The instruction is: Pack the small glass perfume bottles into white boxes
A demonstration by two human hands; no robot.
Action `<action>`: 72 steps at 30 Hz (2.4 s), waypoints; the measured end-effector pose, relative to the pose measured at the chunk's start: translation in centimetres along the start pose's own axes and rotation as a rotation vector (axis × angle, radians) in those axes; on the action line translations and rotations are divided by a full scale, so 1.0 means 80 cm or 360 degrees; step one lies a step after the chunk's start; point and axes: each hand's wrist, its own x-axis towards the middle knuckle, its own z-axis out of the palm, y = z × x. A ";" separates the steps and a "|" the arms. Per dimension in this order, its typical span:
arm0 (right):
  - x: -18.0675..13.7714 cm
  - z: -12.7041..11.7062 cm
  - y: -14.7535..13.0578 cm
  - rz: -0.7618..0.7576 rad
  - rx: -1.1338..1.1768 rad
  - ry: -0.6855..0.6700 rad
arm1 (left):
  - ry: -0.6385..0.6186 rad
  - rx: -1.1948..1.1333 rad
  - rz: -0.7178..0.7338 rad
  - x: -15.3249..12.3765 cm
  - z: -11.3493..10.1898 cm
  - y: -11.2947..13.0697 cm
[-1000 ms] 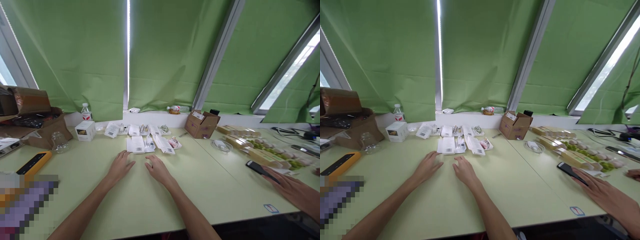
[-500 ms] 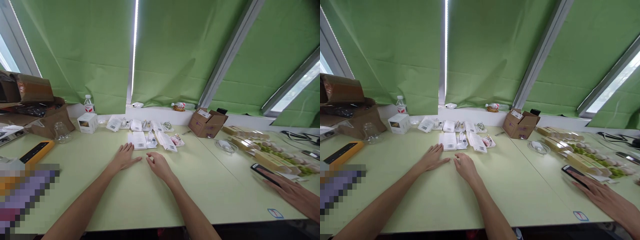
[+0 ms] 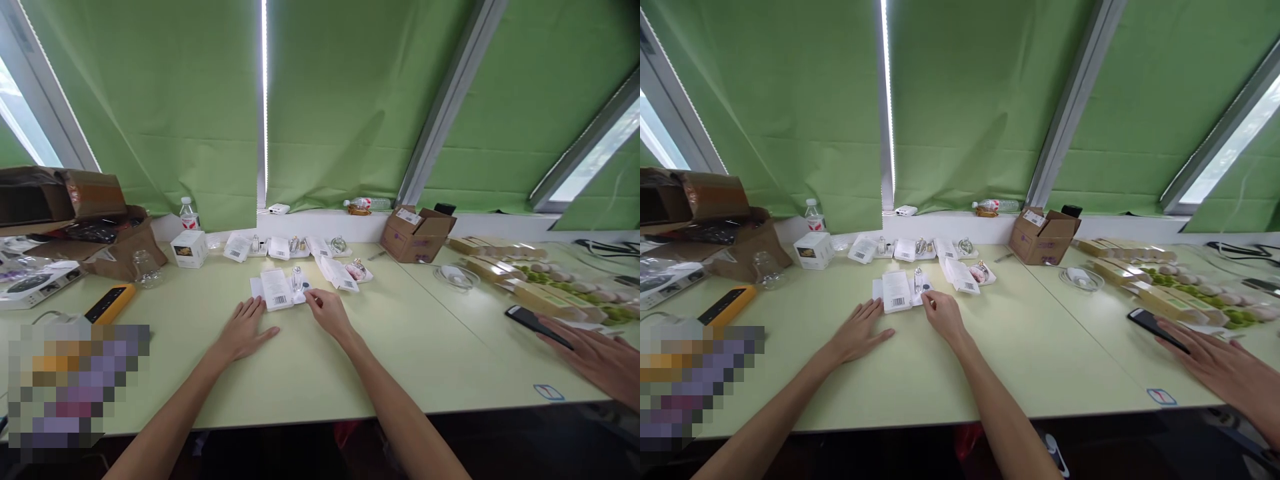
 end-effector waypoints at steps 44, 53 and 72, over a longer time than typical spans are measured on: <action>-0.001 0.003 0.023 0.0581 -0.0470 -0.0062 | 0.0175 -0.0042 0.0036 -0.089 -0.005 0.010; -0.003 -0.003 0.017 0.0603 -0.0451 0.0055 | 0.0177 -0.0018 0.0048 -0.090 -0.003 0.008; -0.008 0.016 -0.024 0.0193 -0.0311 0.0051 | 0.0200 -0.0036 0.0032 -0.089 -0.002 0.009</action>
